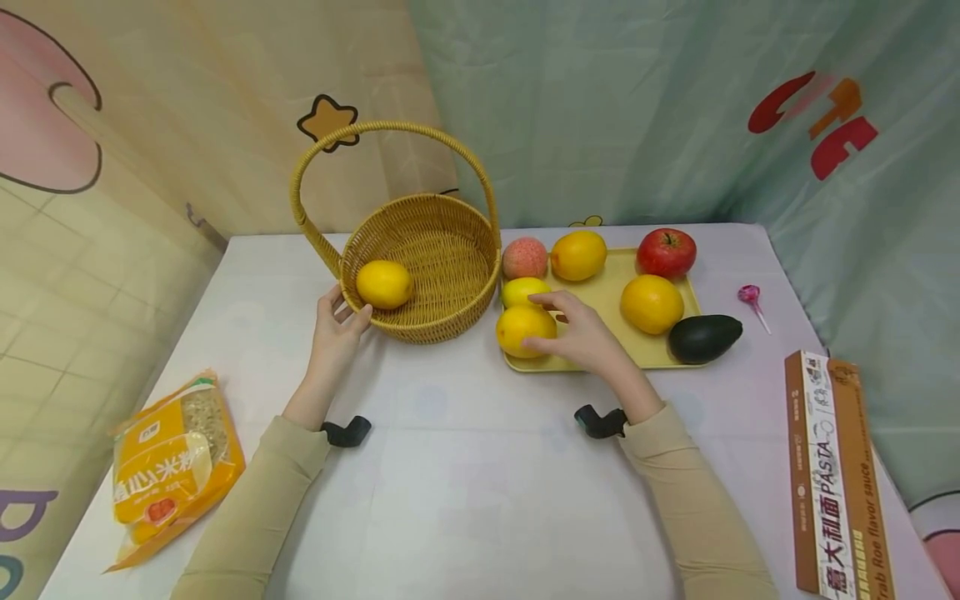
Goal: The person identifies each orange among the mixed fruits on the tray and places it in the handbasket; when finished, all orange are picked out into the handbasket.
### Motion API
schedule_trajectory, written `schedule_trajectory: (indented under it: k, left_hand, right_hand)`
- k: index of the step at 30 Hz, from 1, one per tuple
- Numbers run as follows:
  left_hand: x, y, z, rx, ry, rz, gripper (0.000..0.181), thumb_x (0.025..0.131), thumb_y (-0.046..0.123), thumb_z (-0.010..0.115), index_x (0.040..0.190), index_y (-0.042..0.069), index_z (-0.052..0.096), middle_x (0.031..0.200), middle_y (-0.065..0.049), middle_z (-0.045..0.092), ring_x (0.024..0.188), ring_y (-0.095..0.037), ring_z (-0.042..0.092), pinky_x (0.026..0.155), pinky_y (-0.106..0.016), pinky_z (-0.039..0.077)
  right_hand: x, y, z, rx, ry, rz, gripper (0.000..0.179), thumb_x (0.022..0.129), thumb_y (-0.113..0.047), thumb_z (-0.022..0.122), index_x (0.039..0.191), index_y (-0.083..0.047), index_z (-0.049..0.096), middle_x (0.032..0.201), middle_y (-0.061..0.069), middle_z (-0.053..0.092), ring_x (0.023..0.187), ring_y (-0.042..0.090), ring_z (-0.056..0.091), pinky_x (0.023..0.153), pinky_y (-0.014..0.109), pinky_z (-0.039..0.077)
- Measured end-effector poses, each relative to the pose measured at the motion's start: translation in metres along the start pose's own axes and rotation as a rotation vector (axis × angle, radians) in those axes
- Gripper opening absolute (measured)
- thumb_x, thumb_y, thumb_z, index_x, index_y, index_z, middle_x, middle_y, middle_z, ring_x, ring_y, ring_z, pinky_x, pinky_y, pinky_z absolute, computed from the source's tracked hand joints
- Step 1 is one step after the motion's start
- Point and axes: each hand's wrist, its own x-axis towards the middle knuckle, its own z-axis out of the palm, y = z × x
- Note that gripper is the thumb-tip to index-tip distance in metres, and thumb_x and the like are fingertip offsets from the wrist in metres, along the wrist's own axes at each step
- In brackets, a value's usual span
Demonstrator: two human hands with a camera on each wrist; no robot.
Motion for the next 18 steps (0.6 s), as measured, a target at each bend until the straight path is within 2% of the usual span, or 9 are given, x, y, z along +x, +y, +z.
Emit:
schedule_trajectory:
  k: [8, 14, 18]
  left_hand:
    - [0.000, 0.000, 0.000, -0.010, -0.013, -0.016, 0.074, 0.099, 0.018, 0.058, 0.155, 0.005, 0.011, 0.161, -0.016, 0.018, 0.144, -0.031, 0.030, 0.112, -0.042, 0.044]
    - [0.000, 0.000, 0.000, -0.013, -0.011, -0.013, 0.073, 0.100, 0.017, 0.057, 0.155, 0.004, 0.012, 0.161, -0.016, 0.018, 0.144, -0.032, 0.029, 0.112, -0.042, 0.044]
    - [0.000, 0.000, 0.000, -0.009, -0.006, -0.020, 0.073, 0.100, 0.017, 0.057, 0.155, 0.005, 0.011, 0.161, -0.015, 0.018, 0.144, -0.031, 0.030, 0.112, -0.042, 0.044]
  right_hand:
    - [0.003, 0.003, 0.011, -0.135, -0.002, -0.008, 0.084, 0.077, -0.030, 0.086, 0.144, -0.002, 0.044, 0.145, 0.021, 0.042, 0.132, 0.037, 0.041, 0.112, 0.056, 0.039]
    - [0.003, 0.006, 0.019, -0.174, 0.003, -0.003, 0.088, 0.075, -0.030, 0.087, 0.146, -0.004, 0.041, 0.144, 0.022, 0.037, 0.131, 0.038, 0.040, 0.115, 0.058, 0.034]
    - [0.001, 0.007, 0.022, -0.176, 0.004, 0.013, 0.087, 0.075, -0.031, 0.086, 0.145, -0.007, 0.040, 0.142, 0.021, 0.036, 0.129, 0.037, 0.041, 0.114, 0.058, 0.035]
